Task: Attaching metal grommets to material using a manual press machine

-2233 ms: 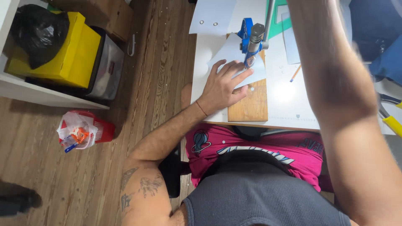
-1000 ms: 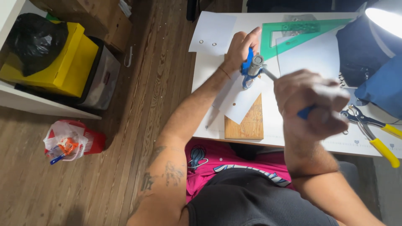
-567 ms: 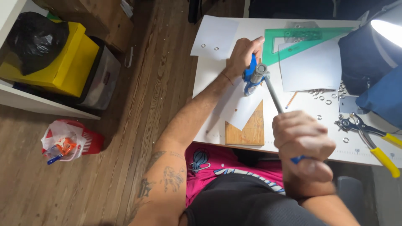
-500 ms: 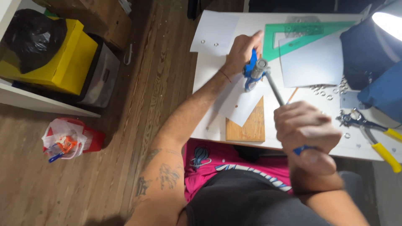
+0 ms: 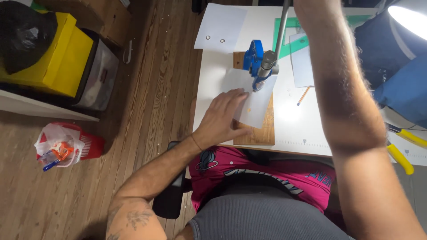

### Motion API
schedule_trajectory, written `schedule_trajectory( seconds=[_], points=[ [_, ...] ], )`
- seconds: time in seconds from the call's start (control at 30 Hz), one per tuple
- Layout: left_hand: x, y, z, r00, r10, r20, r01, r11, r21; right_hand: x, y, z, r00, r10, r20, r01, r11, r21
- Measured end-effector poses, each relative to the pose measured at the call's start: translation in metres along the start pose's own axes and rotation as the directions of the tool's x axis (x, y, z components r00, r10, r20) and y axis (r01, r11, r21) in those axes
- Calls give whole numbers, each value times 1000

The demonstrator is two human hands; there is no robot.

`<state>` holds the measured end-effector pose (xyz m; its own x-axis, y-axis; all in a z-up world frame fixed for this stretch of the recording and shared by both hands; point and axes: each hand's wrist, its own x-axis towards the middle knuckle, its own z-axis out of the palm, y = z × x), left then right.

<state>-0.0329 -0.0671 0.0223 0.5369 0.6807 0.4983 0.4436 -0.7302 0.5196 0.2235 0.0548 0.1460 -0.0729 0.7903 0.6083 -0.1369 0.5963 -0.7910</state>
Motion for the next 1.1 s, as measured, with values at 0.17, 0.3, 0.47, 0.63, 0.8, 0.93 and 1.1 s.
schedule_trajectory(
  seconds=[0.17, 0.3, 0.47, 0.63, 0.8, 0.93, 1.1],
  points=[
    [-10, -27, 42, 965, 263, -4, -250, 921, 301, -21, 14, -1, 998, -52, 32, 58, 979, -198],
    [-14, -34, 49, 898, 439, -29, -377, 800, 466, -54, 1, 3, 995, -87, 42, 95, 953, -287],
    [-16, 5, 17, 807, 586, -78, -487, 733, 475, -213, -14, -9, 995, 82, 51, -34, 790, -613],
    [-30, 29, 34, 775, 632, -7, -568, 702, 430, -263, -37, -12, 735, 668, -117, -657, 660, -363],
    [-35, 52, 74, 751, 660, 13, -613, 691, 384, -278, -7, -15, 549, 835, -43, -828, 550, 110],
    [-27, 54, 93, 811, 584, 47, -561, 751, 349, -281, 14, -27, 685, 718, -124, -722, 692, 19],
    [-24, 29, 93, 871, 475, 125, -490, 826, 277, -269, -2, -95, 898, 367, -241, -430, 623, -654]
  ],
)
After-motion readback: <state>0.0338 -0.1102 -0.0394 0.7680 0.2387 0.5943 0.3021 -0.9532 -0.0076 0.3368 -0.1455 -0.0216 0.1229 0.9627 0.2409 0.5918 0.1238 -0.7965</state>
